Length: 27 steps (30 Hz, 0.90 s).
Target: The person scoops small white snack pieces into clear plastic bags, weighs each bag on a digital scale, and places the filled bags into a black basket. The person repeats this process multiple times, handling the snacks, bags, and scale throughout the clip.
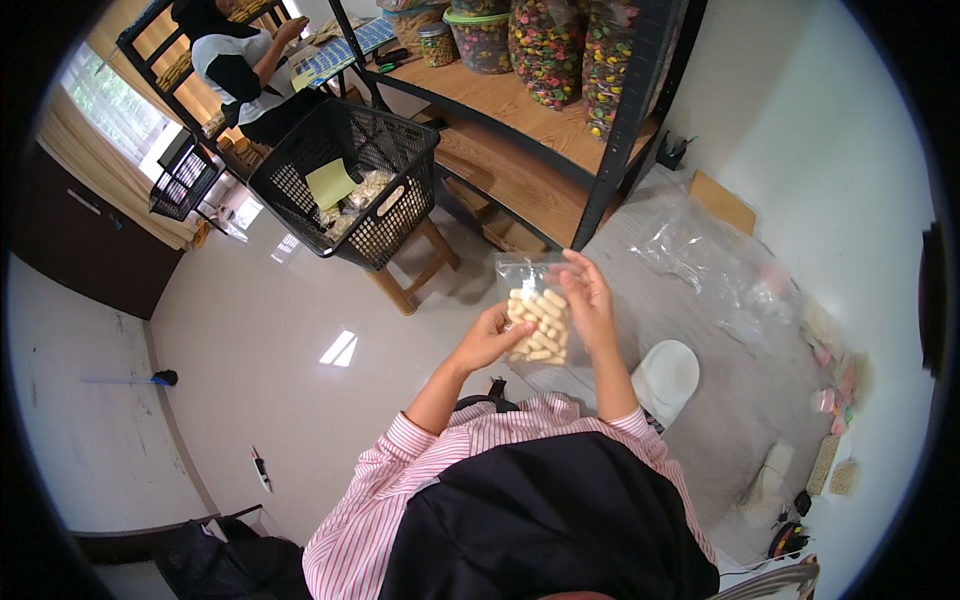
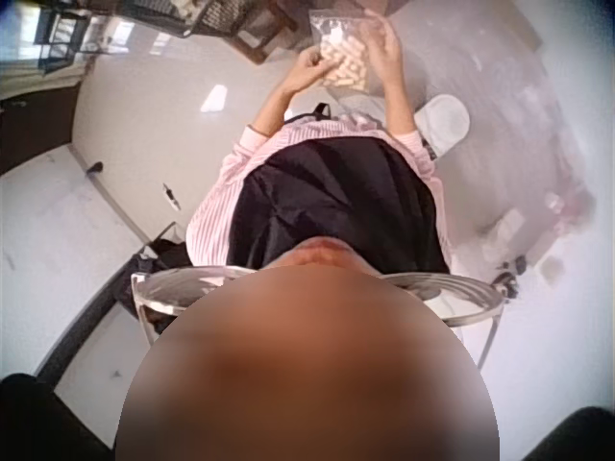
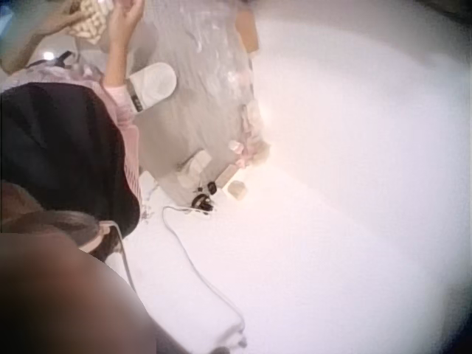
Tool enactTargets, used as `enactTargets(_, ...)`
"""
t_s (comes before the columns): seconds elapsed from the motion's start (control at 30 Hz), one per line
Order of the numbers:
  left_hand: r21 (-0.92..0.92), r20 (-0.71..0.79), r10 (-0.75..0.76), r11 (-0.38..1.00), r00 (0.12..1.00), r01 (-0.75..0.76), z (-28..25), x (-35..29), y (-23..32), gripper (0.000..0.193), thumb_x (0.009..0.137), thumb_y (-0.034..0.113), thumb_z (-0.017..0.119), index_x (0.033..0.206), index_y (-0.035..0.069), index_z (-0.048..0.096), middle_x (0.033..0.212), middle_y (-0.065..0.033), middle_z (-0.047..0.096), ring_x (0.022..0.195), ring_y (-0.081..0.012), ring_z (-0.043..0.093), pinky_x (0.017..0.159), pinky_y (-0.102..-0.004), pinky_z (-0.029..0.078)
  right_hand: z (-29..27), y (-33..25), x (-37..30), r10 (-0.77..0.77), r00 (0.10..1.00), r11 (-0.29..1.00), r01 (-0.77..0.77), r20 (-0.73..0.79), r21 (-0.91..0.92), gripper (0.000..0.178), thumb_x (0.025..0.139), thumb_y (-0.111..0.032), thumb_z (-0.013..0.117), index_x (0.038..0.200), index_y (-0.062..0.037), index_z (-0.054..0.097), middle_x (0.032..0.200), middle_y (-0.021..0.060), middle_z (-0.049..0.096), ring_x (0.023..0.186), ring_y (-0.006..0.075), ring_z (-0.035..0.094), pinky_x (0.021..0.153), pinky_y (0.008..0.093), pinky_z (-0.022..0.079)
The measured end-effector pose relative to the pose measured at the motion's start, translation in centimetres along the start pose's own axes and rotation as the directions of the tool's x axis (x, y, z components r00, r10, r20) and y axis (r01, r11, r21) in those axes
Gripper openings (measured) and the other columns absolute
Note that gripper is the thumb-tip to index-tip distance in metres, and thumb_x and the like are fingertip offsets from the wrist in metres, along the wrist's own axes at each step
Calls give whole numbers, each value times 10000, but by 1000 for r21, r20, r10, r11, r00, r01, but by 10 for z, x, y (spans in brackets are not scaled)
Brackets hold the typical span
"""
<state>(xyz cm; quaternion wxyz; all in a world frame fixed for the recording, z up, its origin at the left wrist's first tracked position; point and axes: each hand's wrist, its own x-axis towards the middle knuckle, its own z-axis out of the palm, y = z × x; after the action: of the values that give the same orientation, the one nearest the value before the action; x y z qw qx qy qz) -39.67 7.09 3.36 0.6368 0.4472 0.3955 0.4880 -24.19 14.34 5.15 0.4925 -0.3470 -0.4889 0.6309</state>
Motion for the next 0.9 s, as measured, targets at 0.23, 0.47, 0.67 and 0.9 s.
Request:
enactTargets(0.23,-149,-270,-65,989,961,25,-44,8,-22,338,877,150,528,1141,-41,436,1006,-91,591,921,-142,571,792,-267,473,29,48,2,124,984,971,-94,126,-221,676,757,-7,657,1312,11,272,1078,163,540,895,160,572,749,242,481)
enactTargets(0.47,183,-593,149,982,791,-48,-140,37,8,378,849,233,581,1123,-14,500,1014,-91,583,889,-142,550,763,-262,445,33,61,6,58,993,886,-4,101,-464,701,728,-153,706,1299,-32,319,1180,170,501,948,239,582,759,311,486)
enactTargets(0.67,-351,-864,-175,883,473,-313,-283,68,59,910,733,580,570,1325,13,176,1382,-155,189,1181,-278,367,961,-452,300,5,68,-8,153,984,860,-89,88,-503,481,754,-175,675,1161,-21,471,1100,136,557,892,204,595,735,293,475)
enactTargets(0.9,-81,-624,301,893,722,-442,-84,83,-51,301,892,172,468,1157,61,380,1172,-74,439,1037,-174,456,874,-297,383,-24,48,-48,-49,995,845,-8,-92,-534,184,845,-140,540,775,13,612,798,97,541,639,177,513,593,285,415)
